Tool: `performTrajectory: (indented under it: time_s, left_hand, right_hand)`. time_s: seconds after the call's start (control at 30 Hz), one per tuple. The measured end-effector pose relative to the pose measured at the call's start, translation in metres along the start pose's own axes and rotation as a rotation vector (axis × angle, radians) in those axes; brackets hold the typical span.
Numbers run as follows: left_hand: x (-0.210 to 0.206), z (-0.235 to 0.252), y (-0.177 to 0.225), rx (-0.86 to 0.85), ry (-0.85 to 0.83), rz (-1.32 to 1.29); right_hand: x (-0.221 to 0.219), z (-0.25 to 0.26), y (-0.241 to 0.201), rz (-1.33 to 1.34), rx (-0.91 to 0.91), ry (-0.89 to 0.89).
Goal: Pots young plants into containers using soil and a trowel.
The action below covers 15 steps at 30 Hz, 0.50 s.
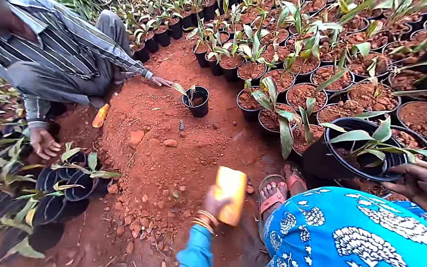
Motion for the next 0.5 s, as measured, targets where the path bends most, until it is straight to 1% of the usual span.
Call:
performTrajectory:
  time_s: [0.03,0.07,0.1,0.13,0.17,0.23,0.33,0.4,0.43,0.5]
  left_hand:
    - [-0.043,0.005,-0.003,-0.006,-0.087,-0.002]
    - [-0.072,0.011,-0.009,0.001,-0.098,0.010]
    - [-0.084,0.017,-0.015,0.022,-0.071,0.018]
    - [-0.081,0.021,-0.019,0.048,-0.023,0.037]
    - [-0.068,0.022,-0.019,0.071,0.026,0.075]
    - [-0.022,0.017,-0.018,0.110,0.153,0.189]
    - [0.075,-0.002,-0.029,0.231,0.374,0.408]
    - [0.133,-0.026,-0.037,0.258,0.492,0.528]
    - [0.161,-0.038,-0.042,0.257,0.561,0.518]
    - [0.208,-0.065,-0.053,0.211,0.712,0.382]
  right_hand:
    - [-0.004,-0.004,-0.001,-0.013,-0.001,0.007]
    - [-0.009,-0.009,-0.004,-0.039,-0.012,0.007]
    - [-0.012,-0.013,-0.005,-0.069,-0.025,0.011]
    - [-0.012,-0.015,-0.004,-0.086,-0.034,0.016]
    - [-0.010,-0.013,-0.002,-0.095,-0.035,0.020]
    - [-0.001,-0.006,0.004,-0.081,-0.024,0.021]
    - [0.006,0.005,0.011,-0.040,-0.003,-0.001]
    - [0.007,0.004,0.011,-0.032,-0.003,-0.023]
    - [0.007,0.004,0.010,-0.036,0.005,-0.032]
    - [0.010,0.006,0.013,-0.035,0.025,-0.055]
Point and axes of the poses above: each hand's wrist, its own z-axis towards the middle knuckle, its own x-axis out of the back of the hand, y = z × x, the point moved 7 cm from there along z, towards the middle knuckle, and after that the axes turned 1 degree about z, right-handed, at the moved point
